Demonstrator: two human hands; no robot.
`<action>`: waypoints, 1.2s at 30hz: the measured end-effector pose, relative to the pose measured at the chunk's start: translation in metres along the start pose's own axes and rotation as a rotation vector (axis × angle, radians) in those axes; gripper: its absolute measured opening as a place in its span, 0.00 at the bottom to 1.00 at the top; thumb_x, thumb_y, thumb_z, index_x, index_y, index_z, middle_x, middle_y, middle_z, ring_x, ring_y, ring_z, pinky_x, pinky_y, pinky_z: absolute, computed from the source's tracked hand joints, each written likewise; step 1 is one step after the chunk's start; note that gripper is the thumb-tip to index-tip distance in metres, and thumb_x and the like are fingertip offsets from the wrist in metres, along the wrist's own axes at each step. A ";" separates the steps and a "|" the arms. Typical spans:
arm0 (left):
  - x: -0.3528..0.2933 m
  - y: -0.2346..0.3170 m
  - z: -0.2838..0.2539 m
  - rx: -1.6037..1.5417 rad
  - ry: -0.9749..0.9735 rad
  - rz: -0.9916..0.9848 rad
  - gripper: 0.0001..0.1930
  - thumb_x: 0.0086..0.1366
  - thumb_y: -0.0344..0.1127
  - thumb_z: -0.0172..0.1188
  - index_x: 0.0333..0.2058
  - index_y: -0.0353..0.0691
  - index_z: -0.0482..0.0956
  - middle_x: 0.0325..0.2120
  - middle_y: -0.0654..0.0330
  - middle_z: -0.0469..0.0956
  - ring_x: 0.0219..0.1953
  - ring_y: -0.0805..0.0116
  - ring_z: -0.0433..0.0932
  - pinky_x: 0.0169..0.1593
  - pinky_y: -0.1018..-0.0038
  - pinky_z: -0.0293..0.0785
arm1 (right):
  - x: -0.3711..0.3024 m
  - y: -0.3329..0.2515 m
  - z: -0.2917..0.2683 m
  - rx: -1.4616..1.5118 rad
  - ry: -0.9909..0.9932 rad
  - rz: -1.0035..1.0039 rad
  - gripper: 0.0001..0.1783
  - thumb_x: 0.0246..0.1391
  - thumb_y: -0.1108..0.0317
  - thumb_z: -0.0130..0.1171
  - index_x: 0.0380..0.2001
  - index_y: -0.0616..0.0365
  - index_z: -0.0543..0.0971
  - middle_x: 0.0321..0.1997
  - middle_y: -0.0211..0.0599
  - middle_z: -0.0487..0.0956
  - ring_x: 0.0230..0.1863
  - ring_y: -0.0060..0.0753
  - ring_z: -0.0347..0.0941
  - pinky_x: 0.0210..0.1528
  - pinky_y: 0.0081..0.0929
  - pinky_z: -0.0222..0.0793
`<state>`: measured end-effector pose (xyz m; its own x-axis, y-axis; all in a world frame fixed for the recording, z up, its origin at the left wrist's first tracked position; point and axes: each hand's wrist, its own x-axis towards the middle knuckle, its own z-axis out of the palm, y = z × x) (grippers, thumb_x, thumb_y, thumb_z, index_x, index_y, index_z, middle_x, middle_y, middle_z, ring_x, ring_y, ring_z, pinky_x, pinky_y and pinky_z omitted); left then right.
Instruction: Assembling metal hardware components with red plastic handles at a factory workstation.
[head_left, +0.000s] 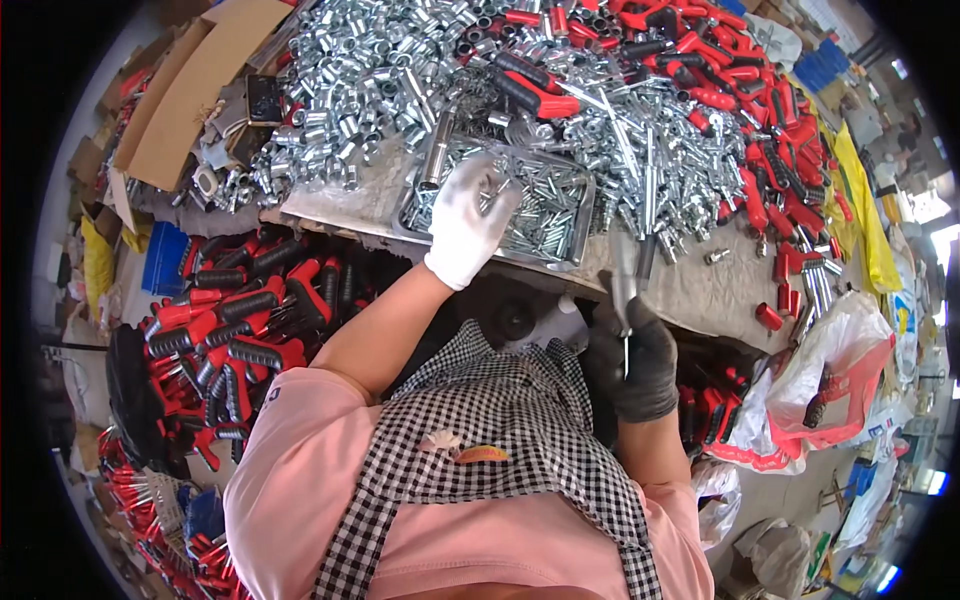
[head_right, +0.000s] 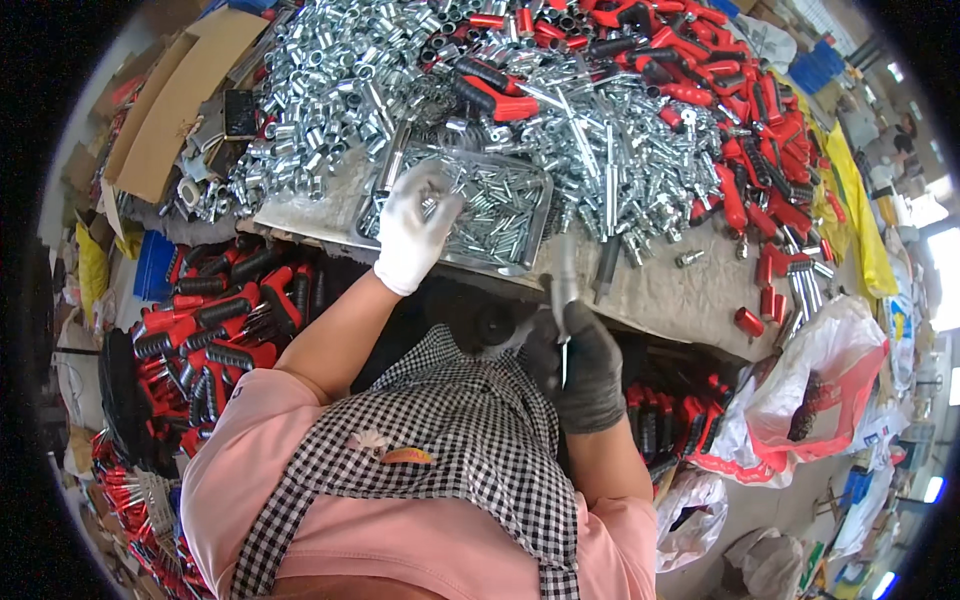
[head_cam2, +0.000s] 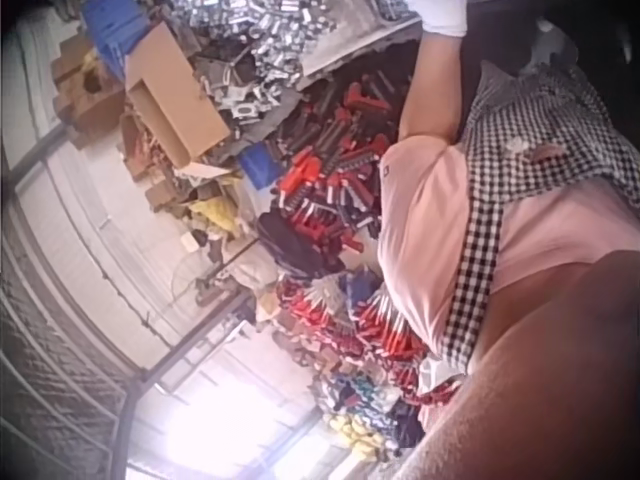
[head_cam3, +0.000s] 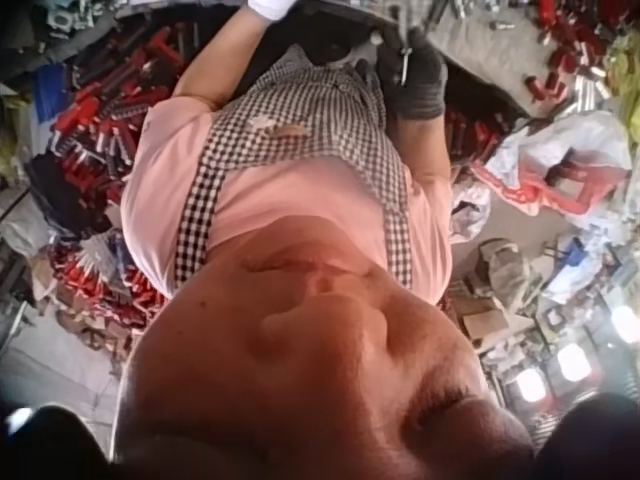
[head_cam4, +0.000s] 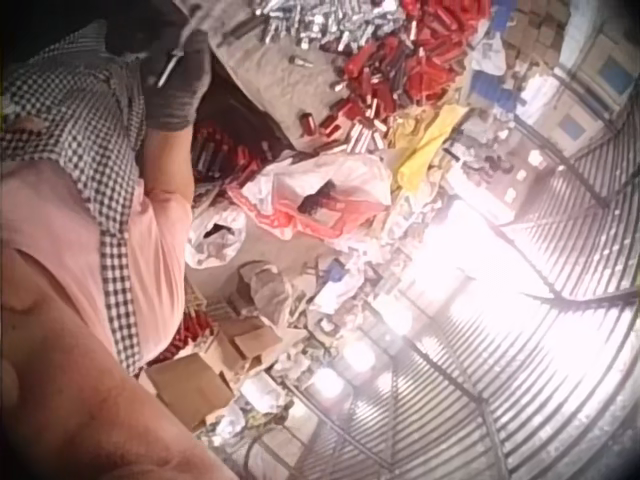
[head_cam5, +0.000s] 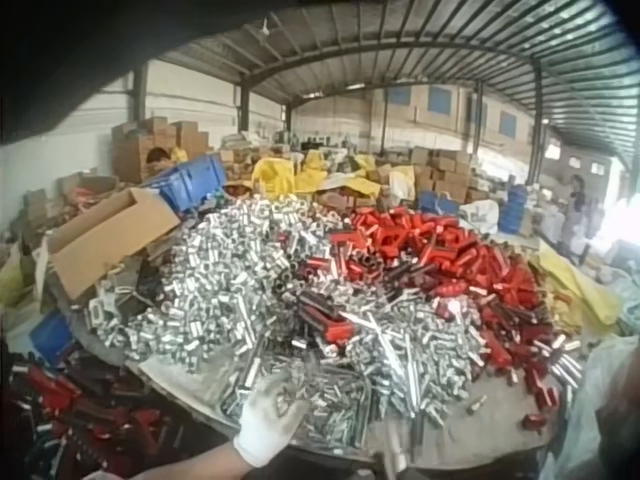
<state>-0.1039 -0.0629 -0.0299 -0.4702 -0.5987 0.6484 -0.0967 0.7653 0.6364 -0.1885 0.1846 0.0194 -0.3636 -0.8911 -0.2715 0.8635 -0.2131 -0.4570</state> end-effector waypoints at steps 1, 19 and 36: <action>0.001 0.000 0.001 0.014 0.047 -0.089 0.12 0.56 0.33 0.63 0.37 0.33 0.77 0.41 0.47 0.78 0.44 0.57 0.78 0.49 0.69 0.73 | -0.004 0.006 0.006 -0.066 0.044 0.017 0.26 0.59 0.54 0.55 0.53 0.62 0.70 0.23 0.32 0.72 0.12 0.22 0.61 0.11 0.19 0.52; -0.003 0.068 -0.059 -0.459 -1.053 0.125 0.12 0.55 0.33 0.66 0.38 0.38 0.81 0.30 0.53 0.79 0.32 0.54 0.79 0.35 0.66 0.75 | -0.015 -0.004 -0.013 -1.101 -0.170 0.108 0.27 0.54 0.66 0.63 0.56 0.63 0.73 0.32 0.30 0.80 0.29 0.15 0.71 0.32 0.20 0.69; -0.004 0.053 -0.069 -0.373 -0.876 0.041 0.11 0.60 0.38 0.64 0.37 0.37 0.81 0.31 0.54 0.81 0.35 0.57 0.82 0.41 0.67 0.76 | -0.013 0.014 -0.016 -1.548 -0.216 -0.469 0.29 0.47 0.73 0.58 0.56 0.60 0.72 0.35 0.48 0.81 0.33 0.45 0.80 0.38 0.32 0.75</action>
<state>-0.0469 -0.0359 0.0301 -0.9718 -0.0671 0.2259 0.1494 0.5659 0.8108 -0.1773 0.1999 0.0037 -0.3103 -0.9325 0.1846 -0.5063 -0.0022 -0.8623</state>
